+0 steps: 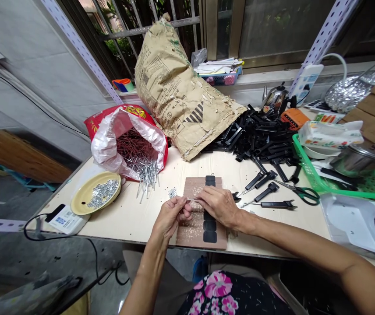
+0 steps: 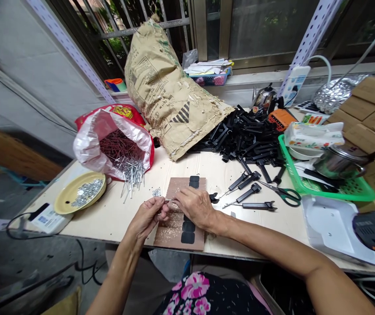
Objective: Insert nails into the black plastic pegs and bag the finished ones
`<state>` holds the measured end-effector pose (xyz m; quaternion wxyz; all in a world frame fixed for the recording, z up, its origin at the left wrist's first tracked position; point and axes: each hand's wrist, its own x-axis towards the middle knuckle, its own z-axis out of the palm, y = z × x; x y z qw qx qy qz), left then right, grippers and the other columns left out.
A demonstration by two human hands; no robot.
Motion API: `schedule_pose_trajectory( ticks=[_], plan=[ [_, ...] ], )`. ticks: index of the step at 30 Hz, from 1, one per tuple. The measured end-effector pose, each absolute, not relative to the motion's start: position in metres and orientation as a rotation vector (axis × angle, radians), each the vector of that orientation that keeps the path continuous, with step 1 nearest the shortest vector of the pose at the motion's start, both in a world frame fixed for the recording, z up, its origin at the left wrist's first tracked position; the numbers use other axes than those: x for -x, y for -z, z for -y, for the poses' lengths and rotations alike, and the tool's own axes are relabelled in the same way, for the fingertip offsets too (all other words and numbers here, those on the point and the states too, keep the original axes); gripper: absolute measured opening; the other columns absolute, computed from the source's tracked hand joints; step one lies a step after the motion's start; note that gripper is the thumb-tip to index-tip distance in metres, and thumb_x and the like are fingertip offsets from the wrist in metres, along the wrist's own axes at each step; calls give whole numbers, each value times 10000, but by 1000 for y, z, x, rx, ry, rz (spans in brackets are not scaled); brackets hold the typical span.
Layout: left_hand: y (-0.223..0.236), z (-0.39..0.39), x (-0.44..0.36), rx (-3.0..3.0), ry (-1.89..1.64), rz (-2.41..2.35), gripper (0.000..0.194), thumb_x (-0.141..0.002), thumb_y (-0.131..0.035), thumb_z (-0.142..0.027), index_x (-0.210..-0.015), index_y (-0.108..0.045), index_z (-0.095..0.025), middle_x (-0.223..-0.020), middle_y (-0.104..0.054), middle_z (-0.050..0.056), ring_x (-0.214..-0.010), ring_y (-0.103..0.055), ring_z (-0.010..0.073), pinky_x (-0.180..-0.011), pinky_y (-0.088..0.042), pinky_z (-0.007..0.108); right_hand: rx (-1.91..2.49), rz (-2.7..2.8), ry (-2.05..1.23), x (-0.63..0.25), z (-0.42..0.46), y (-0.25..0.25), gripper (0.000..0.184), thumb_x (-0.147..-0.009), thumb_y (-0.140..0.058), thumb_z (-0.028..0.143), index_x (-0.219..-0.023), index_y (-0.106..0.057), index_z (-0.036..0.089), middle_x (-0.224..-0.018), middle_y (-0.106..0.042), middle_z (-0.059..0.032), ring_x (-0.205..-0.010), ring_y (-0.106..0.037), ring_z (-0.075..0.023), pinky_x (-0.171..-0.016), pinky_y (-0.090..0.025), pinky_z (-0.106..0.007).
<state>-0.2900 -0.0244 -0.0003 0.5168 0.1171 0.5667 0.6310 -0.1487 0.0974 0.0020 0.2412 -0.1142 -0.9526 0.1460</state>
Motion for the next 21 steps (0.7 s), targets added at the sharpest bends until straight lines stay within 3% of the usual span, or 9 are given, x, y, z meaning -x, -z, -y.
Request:
schedule_pose_trajectory(
  ticks=[8,13,21],
  plan=[
    [4,22,288,-319,-1511,-1372,336,-629,-785,-382,-687,-572,-129,-561,-634,-10,-408,-526,52,-479,-521,194,335,2637,-241,151,-96,-3,191,-936,-460,240,-831,-611,188,-781,-604,-12,-731,-516,-135,-607,-311,-265],
    [5,22,288,-433,-1453,-1487,315,-680,-741,-390,-695,-572,-125,-563,-641,3,-418,-563,77,-430,-471,176,319,2649,-227,150,-97,-1,225,-936,-465,301,-807,-604,179,-784,-606,-24,-734,-512,-142,-616,-317,-267],
    [2,21,290,-517,-1348,-1541,332,-700,-714,-416,-698,-580,-112,-573,-640,13,-432,-564,91,-435,-479,204,302,2701,-502,145,-100,4,242,-970,-381,302,-907,-574,170,-843,-581,-25,-713,-523,-114,-577,-334,-226]
  ],
)
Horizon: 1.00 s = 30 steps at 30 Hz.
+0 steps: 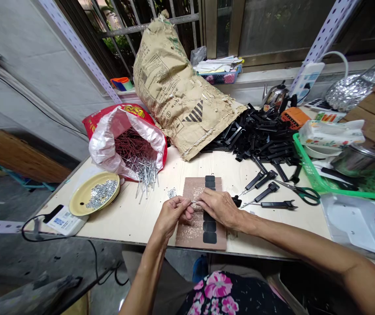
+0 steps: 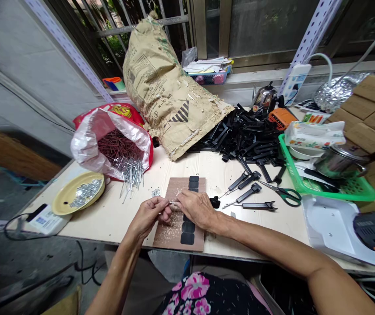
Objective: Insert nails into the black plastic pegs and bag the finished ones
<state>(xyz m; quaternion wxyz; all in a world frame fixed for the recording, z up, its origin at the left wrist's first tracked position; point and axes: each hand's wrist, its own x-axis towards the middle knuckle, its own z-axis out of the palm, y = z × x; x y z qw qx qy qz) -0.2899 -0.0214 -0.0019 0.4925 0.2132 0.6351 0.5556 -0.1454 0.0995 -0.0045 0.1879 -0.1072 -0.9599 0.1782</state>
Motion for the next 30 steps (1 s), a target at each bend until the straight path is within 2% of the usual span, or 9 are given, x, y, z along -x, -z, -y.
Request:
schedule_pose_trajectory(
  ticks=[4,9,13,18,23,27,30],
  plan=[
    [1,20,290,-540,-1306,-1549,340,-697,-715,-421,-707,-576,-111,-583,-650,18,-435,-567,90,-441,-477,200,275,2710,-466,145,-99,7,266,-975,-362,292,-880,-579,172,-824,-546,-36,-710,-509,-124,-575,-342,-228],
    [2,20,291,-562,-1279,-1576,348,-705,-705,-435,-711,-581,-109,-583,-654,22,-439,-567,86,-444,-471,192,252,2687,-737,144,-101,8,188,-963,-389,255,-922,-546,159,-874,-528,-39,-716,-506,-113,-589,-381,-215],
    [3,21,294,-550,-1208,-1511,354,-704,-704,-438,-689,-572,-110,-548,-638,11,-410,-547,78,-450,-480,203,183,2724,-705,143,-100,9,209,-962,-373,220,-910,-566,159,-861,-505,-43,-695,-484,-117,-583,-386,-222],
    [0,22,297,-549,-1178,-1534,372,-674,-723,-450,-716,-569,-114,-561,-646,12,-417,-561,88,-445,-481,207,191,2617,-967,141,-100,7,147,-931,-463,226,-978,-581,153,-875,-518,-41,-787,-516,-125,-688,-423,-227],
    [-1,22,297,-568,-1156,-1542,383,-674,-717,-464,-684,-565,-113,-550,-642,18,-408,-550,83,-446,-484,209,280,2702,-795,136,-101,8,225,-954,-406,237,-1011,-620,194,-853,-553,-38,-759,-509,-134,-648,-379,-237],
    [-2,20,297,-604,-1165,-1613,396,-667,-716,-483,-701,-575,-115,-568,-653,25,-431,-569,95,-441,-488,208,435,2676,-1034,137,-97,12,265,-969,-384,288,-909,-616,174,-760,-581,-2,-667,-513,-108,-584,-354,-214],
    [-2,21,300,-590,-1108,-1554,395,-659,-725,-480,-676,-580,-113,-540,-640,22,-410,-564,95,-441,-495,214,364,2697,-765,137,-93,13,248,-968,-384,243,-920,-621,184,-815,-590,-22,-696,-512,-119,-596,-344,-227]
  ],
)
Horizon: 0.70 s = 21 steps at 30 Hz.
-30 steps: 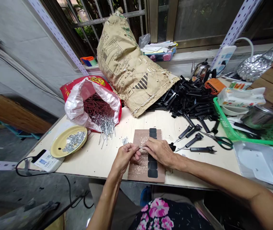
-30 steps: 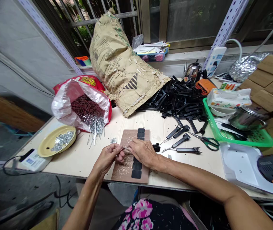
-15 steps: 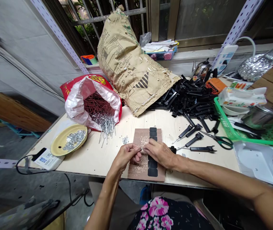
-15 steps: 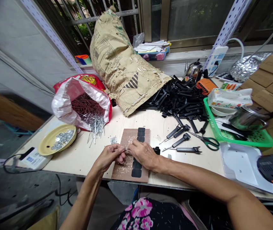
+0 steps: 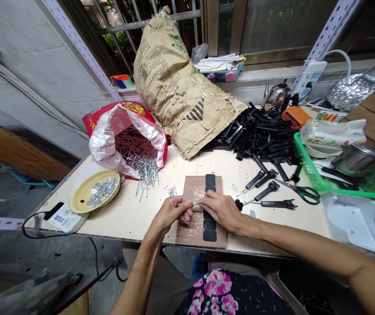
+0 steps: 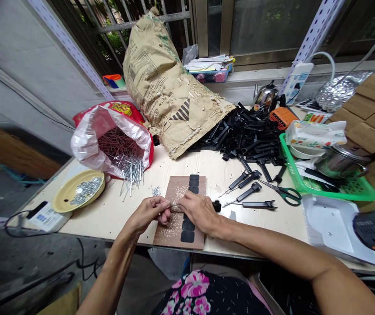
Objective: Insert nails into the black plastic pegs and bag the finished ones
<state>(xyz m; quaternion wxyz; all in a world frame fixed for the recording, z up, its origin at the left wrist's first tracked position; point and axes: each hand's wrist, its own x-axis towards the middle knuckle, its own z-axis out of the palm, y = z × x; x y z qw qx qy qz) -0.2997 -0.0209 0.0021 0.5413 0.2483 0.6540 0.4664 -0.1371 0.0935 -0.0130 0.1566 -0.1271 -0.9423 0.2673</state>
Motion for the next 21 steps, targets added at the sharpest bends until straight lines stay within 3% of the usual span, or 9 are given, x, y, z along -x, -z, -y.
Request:
schedule_pose_trajectory(
  ticks=[3,10,14,17,21],
  plan=[
    [1,23,302,-537,-1080,-1456,392,-654,-736,-468,-637,-577,-110,-487,-613,12,-380,-551,89,-435,-493,206,284,2671,-479,136,-92,13,234,-964,-391,227,-908,-611,174,-814,-586,-40,-730,-513,-134,-638,-351,-246],
    [3,23,299,-530,-1119,-1425,384,-655,-743,-452,-642,-577,-107,-502,-621,15,-377,-540,81,-426,-477,196,187,2708,-370,137,-94,15,227,-960,-389,224,-841,-572,160,-817,-562,-47,-753,-506,-147,-651,-359,-259],
    [-3,20,298,-551,-1146,-1503,370,-662,-735,-447,-665,-570,-116,-525,-637,19,-392,-553,91,-430,-473,204,313,2694,-640,138,-95,15,264,-977,-354,263,-833,-555,168,-794,-551,-27,-694,-500,-124,-603,-357,-238],
    [-6,19,298,-561,-1138,-1496,365,-668,-727,-448,-657,-566,-121,-507,-627,12,-385,-549,90,-431,-466,203,329,2616,-925,137,-96,13,182,-962,-406,285,-918,-541,171,-836,-559,-20,-733,-525,-117,-637,-395,-222],
    [-7,18,297,-586,-1082,-1487,367,-669,-722,-450,-639,-572,-117,-480,-613,16,-387,-556,97,-416,-444,192,251,2675,-732,133,-98,13,176,-956,-399,233,-960,-560,164,-903,-559,-55,-771,-534,-135,-664,-410,-243]
  ],
)
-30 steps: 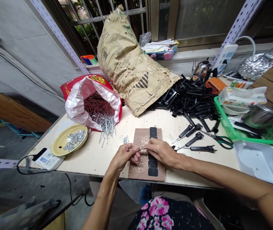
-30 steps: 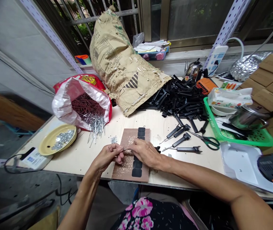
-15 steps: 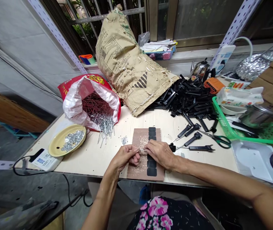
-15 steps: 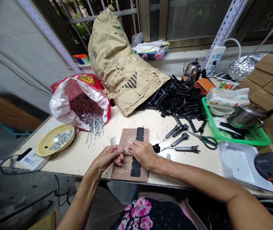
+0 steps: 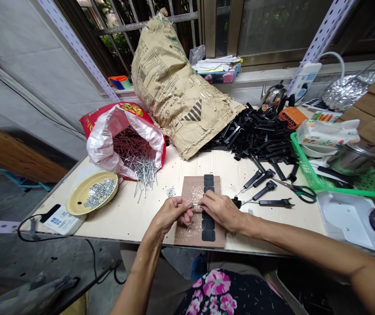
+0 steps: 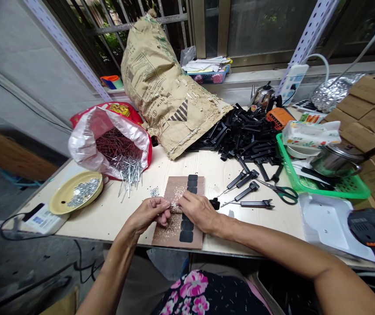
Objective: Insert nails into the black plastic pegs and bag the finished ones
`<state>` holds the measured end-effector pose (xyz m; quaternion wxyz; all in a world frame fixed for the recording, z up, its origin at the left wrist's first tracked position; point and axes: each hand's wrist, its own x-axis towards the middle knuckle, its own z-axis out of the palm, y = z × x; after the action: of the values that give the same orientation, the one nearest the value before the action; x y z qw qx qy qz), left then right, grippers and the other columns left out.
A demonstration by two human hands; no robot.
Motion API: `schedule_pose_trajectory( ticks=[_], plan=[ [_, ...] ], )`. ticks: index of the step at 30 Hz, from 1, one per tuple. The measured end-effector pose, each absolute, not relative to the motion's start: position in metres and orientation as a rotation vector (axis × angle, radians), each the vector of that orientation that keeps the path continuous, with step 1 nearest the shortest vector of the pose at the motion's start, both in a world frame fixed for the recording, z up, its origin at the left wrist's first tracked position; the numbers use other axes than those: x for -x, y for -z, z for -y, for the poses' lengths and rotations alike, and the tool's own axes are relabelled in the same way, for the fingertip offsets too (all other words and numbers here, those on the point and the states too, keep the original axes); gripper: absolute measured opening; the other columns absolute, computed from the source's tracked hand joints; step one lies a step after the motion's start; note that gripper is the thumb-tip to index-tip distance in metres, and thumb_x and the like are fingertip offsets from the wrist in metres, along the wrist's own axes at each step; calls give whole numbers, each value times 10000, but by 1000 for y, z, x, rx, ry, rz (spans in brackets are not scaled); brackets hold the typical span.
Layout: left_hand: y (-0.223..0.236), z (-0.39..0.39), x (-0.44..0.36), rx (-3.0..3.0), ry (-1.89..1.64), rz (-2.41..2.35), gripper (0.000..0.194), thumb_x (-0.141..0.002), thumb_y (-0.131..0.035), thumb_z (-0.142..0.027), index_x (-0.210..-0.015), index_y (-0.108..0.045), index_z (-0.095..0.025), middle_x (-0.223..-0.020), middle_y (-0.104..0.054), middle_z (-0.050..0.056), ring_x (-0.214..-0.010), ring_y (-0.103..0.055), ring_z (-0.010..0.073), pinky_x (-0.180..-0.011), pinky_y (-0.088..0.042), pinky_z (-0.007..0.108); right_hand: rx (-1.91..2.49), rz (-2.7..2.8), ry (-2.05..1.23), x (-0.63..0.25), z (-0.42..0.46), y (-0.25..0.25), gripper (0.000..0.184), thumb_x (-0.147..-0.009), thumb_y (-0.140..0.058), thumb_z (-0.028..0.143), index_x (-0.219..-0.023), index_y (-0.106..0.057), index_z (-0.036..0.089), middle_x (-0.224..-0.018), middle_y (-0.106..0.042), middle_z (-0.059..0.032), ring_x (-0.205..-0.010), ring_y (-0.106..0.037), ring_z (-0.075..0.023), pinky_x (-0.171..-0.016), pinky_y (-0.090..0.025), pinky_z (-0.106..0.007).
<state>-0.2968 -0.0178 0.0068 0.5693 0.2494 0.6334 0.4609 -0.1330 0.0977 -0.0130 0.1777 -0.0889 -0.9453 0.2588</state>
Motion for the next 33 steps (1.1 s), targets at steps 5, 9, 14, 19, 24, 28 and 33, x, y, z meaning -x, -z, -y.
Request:
schedule_pose_trajectory(
  ticks=[5,9,14,19,24,28,33],
  plan=[
    [-7,15,293,-580,-1105,-1540,369,-669,-723,-456,-654,-581,-115,-517,-632,19,-395,-546,88,-434,-466,206,335,2718,-775,132,-101,14,240,-971,-369,275,-920,-584,180,-840,-575,-30,-730,-541,-127,-624,-400,-233],
    [-8,13,291,-561,-1141,-1558,370,-697,-699,-467,-659,-594,-114,-487,-608,5,-406,-549,88,-444,-466,199,376,2612,-979,133,-104,11,168,-951,-431,272,-994,-573,192,-908,-607,-23,-824,-566,-131,-695,-427,-237],
    [-9,12,287,-560,-1147,-1562,421,-733,-642,-518,-653,-606,-106,-502,-615,25,-435,-570,95,-454,-468,195,443,2603,-933,130,-106,9,152,-943,-447,264,-967,-579,195,-907,-613,-24,-829,-576,-137,-720,-436,-253],
    [-8,11,285,-572,-1161,-1590,393,-699,-685,-494,-692,-618,-107,-545,-630,24,-448,-563,93,-461,-475,202,464,2614,-859,128,-105,9,154,-945,-442,269,-978,-575,198,-914,-608,-30,-821,-576,-134,-701,-430,-243],
    [-6,8,282,-674,-1209,-1664,353,-690,-701,-460,-721,-635,-114,-608,-653,29,-473,-563,95,-471,-463,199,526,2667,-751,129,-100,7,227,-970,-374,304,-940,-567,187,-887,-593,-36,-766,-564,-132,-636,-401,-235],
    [-1,11,281,-776,-1170,-1800,383,-770,-611,-477,-906,-679,-126,-753,-690,59,-594,-616,146,-569,-524,263,510,2648,-809,126,-111,9,213,-967,-394,303,-952,-578,196,-887,-580,-25,-766,-553,-121,-631,-401,-226],
    [20,21,287,-1351,-1112,-2322,382,-878,-475,-388,-1164,-628,-186,-1209,-612,110,-1150,-536,266,-987,-429,435,607,2602,-583,121,-150,19,186,-941,-459,299,-948,-623,212,-925,-566,-41,-836,-521,-154,-624,-418,-246]
  ],
)
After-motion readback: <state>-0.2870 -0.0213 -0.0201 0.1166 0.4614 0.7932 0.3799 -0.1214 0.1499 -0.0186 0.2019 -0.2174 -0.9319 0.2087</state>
